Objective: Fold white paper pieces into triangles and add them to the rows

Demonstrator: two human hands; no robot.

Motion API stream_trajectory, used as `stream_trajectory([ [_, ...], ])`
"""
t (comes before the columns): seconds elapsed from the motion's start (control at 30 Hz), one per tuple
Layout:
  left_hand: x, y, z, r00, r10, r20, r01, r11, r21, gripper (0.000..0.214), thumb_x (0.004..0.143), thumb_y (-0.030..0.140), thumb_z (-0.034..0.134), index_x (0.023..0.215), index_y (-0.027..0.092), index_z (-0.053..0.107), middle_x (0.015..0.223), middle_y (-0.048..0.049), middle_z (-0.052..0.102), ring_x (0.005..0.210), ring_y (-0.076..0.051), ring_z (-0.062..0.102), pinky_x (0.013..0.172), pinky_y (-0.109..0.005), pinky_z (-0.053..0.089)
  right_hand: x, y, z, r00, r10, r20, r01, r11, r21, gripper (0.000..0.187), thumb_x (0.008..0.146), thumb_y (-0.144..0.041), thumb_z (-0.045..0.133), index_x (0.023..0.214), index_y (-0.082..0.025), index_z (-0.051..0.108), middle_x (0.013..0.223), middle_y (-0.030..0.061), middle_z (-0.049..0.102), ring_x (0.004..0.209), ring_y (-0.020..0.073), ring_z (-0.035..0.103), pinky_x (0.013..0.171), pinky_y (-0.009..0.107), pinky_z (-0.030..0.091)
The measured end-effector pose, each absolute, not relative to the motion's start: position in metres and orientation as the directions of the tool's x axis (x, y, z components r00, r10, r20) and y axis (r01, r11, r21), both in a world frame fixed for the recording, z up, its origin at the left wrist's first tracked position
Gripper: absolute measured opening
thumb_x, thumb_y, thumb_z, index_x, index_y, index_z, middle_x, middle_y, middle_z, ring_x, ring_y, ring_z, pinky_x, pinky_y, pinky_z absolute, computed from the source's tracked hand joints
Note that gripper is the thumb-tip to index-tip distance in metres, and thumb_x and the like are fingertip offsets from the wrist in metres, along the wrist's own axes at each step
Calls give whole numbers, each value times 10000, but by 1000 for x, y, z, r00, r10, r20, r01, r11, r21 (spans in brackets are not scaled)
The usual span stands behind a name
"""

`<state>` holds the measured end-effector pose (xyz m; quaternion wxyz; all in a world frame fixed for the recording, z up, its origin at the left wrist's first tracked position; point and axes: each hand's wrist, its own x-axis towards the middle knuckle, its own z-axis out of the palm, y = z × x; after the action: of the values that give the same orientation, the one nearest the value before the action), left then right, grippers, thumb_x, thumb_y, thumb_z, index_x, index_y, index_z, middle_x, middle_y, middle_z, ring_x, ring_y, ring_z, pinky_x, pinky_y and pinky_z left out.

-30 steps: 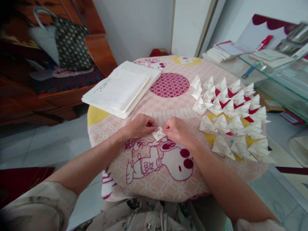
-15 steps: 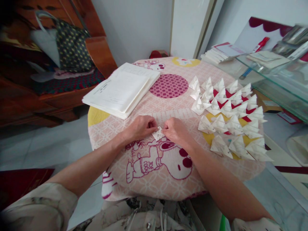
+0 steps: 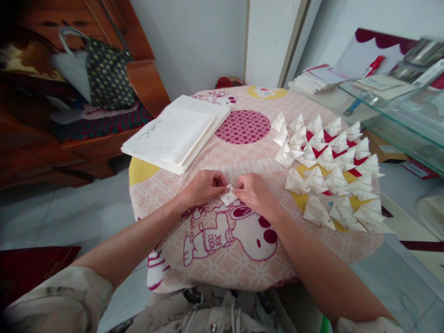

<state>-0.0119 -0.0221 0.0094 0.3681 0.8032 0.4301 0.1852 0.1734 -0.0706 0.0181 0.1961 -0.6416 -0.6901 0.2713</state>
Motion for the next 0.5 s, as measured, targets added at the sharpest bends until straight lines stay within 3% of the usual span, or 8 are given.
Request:
stream_trajectory([
  [0.2,-14,-22,8,587,810,-5,479,-342,809,66,734,201,701,766,142,697,615,21,628,575,-84,535,545,-200,389,178,-71,13,-146,987,-72,685,49,-727,80,752,-206,671,817,-160,671,584,-19,602,526,110,510,518,234,336],
  [0.37,-12,-18,3,602,798,-35,306,-191,933,145,705,215,745,797,128,675,658,6,637,606,-89,559,556,-198,422,181,-69,15,-206,968,-142,577,3,-817,164,779,-277,621,660,-165,610,510,-39,524,465,90,446,457,223,273],
  [0.5,-12,-17,6,629,769,-112,174,1,985,244,718,269,762,880,120,657,645,16,621,530,-62,509,499,-182,385,181,-69,17,-187,963,-194,374,-113,-920,202,745,-339,661,661,-160,618,467,-56,477,408,72,381,414,217,237],
])
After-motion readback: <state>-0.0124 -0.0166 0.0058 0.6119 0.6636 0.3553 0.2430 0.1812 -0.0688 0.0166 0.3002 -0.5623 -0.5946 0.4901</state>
